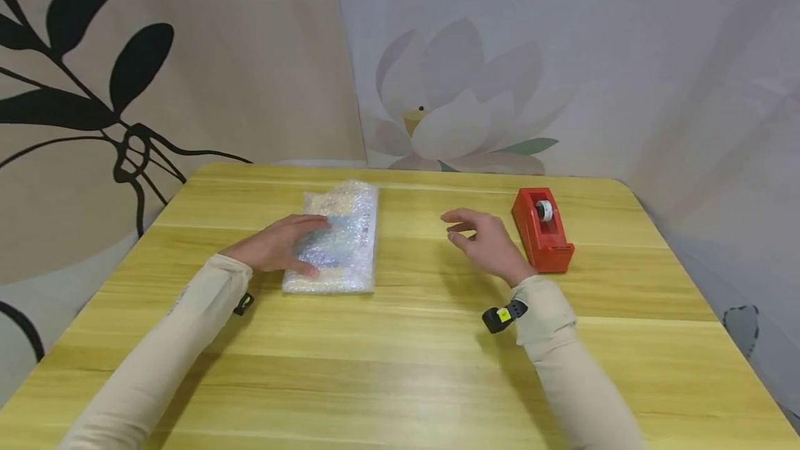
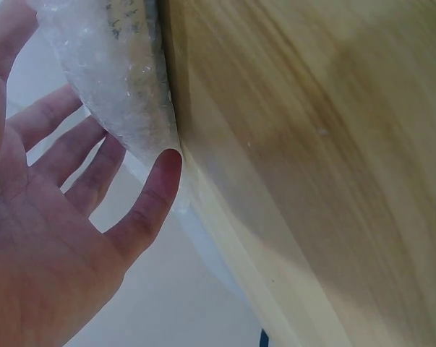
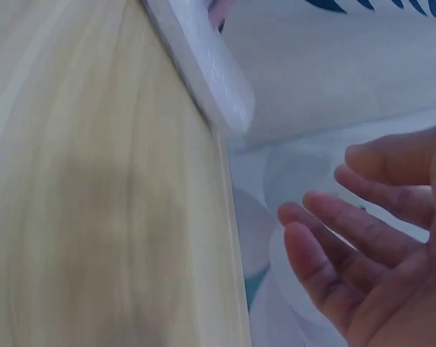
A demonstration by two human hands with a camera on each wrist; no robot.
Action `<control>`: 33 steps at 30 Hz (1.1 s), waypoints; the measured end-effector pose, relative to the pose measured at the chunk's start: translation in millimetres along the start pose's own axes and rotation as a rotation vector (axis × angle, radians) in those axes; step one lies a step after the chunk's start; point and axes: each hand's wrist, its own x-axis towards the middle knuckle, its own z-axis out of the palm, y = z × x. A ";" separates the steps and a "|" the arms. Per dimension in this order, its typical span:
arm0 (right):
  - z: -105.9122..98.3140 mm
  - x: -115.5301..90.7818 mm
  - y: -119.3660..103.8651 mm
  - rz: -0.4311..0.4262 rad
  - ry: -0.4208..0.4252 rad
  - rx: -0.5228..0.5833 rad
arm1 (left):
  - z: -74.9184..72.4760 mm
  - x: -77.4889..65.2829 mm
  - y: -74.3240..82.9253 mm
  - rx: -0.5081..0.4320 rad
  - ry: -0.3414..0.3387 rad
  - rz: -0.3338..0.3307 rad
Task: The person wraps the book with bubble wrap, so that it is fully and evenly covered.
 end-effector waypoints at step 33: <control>-96.7 -61.6 80.1 0.510 0.078 -0.260 | -1.5 -1.3 0.6 -0.031 -0.027 -0.012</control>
